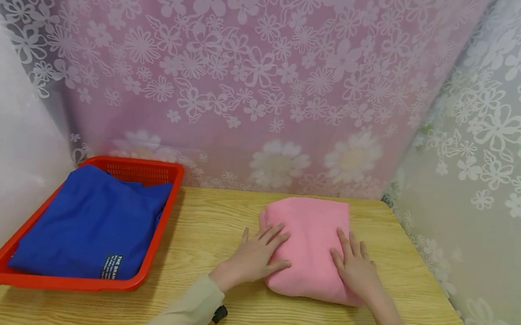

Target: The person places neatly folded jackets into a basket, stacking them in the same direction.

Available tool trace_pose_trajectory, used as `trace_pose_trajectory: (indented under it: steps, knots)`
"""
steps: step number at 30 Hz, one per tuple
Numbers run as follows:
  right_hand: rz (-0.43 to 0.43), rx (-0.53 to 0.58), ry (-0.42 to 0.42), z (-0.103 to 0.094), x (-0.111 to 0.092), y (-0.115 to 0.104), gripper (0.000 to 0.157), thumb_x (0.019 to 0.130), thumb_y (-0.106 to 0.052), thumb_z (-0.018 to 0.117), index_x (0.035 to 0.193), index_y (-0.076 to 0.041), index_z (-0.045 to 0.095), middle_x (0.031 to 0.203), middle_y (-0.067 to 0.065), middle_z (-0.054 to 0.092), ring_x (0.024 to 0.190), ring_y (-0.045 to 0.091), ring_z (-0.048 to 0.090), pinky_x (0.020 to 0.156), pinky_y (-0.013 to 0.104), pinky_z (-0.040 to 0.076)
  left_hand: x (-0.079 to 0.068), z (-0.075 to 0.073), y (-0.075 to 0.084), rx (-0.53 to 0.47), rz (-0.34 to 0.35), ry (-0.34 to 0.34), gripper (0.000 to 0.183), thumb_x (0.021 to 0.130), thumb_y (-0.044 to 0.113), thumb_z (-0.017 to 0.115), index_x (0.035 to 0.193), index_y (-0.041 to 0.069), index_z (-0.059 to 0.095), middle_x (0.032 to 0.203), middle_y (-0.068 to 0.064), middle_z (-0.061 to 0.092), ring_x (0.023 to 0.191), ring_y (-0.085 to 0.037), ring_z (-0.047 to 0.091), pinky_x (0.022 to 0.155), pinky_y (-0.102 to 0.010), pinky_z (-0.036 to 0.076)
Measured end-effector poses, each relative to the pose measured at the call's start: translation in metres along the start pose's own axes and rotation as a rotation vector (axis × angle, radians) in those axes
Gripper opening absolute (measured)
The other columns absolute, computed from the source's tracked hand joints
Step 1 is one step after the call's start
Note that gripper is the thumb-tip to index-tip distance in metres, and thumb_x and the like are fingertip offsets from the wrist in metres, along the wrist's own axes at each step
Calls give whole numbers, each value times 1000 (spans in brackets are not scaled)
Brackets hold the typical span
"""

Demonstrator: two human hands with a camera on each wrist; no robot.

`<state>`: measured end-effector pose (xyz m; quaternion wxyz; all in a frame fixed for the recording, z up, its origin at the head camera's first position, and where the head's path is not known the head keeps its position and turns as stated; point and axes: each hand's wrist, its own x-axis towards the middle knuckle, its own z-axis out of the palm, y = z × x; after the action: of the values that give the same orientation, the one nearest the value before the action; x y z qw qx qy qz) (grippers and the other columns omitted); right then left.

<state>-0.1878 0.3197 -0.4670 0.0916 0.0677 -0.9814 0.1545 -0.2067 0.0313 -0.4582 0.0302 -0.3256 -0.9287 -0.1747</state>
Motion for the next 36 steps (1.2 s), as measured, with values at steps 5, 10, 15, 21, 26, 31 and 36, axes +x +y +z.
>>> trace_pose_trajectory:
  steps: [5, 10, 15, 21, 26, 31, 36]
  knots:
    - [12, -19, -30, -3, 1, -19, 63, 110, -39, 42, 159, -2, 28, 156, 38, 26, 138, 66, 24, 92, 85, 31, -8, -1, -9, -13, 1, 16, 71, 101, 61, 47, 160, 24, 33, 169, 2, 19, 154, -28, 21, 111, -75, 21]
    - [0, -33, -26, 9, 5, -19, 65, 110, -46, 35, 160, -6, 25, 158, 37, 24, 139, 65, 24, 93, 84, 32, -15, -4, -16, -15, -1, 29, 71, 101, 61, 47, 160, 23, 34, 169, 1, 20, 154, -29, 22, 110, -76, 22]
    - [-28, -43, -4, 20, 7, -20, 70, 108, -56, 26, 161, -10, 25, 158, 36, 26, 138, 65, 27, 90, 84, 34, -23, -10, -20, -30, -3, 42, 70, 101, 58, 50, 159, 21, 37, 168, -1, 23, 153, -30, 23, 109, -77, 21]
    - [-36, -36, 2, 11, 3, -43, 62, 109, -42, 41, 158, -6, 32, 155, 37, 30, 135, 65, 32, 89, 81, 38, -31, -12, -27, -43, 4, 73, 66, 102, 54, 53, 156, 19, 41, 167, -2, 27, 152, -31, 26, 107, -79, 22]
    - [-39, -30, 8, 10, 2, -57, 60, 108, -36, 47, 157, -4, 35, 154, 37, 32, 134, 63, 38, 88, 80, 41, -38, -17, -32, -38, -18, 66, 65, 102, 55, 51, 156, 21, 42, 167, -1, 26, 152, -30, 27, 107, -79, 23]
    - [-29, -24, -11, 12, 3, -66, 60, 108, -37, 48, 158, -6, 35, 155, 35, 32, 136, 58, 39, 88, 80, 40, -44, -21, -36, -38, -37, 65, 62, 102, 54, 51, 155, 21, 43, 167, -1, 27, 151, -30, 29, 107, -79, 22]
    - [-21, -32, -55, 11, 3, -74, 60, 108, -37, 46, 159, -7, 33, 157, 33, 30, 139, 57, 36, 94, 78, 40, -52, -23, -41, -41, -49, 76, 60, 103, 52, 52, 154, 21, 44, 166, -1, 28, 150, -31, 31, 107, -79, 23]
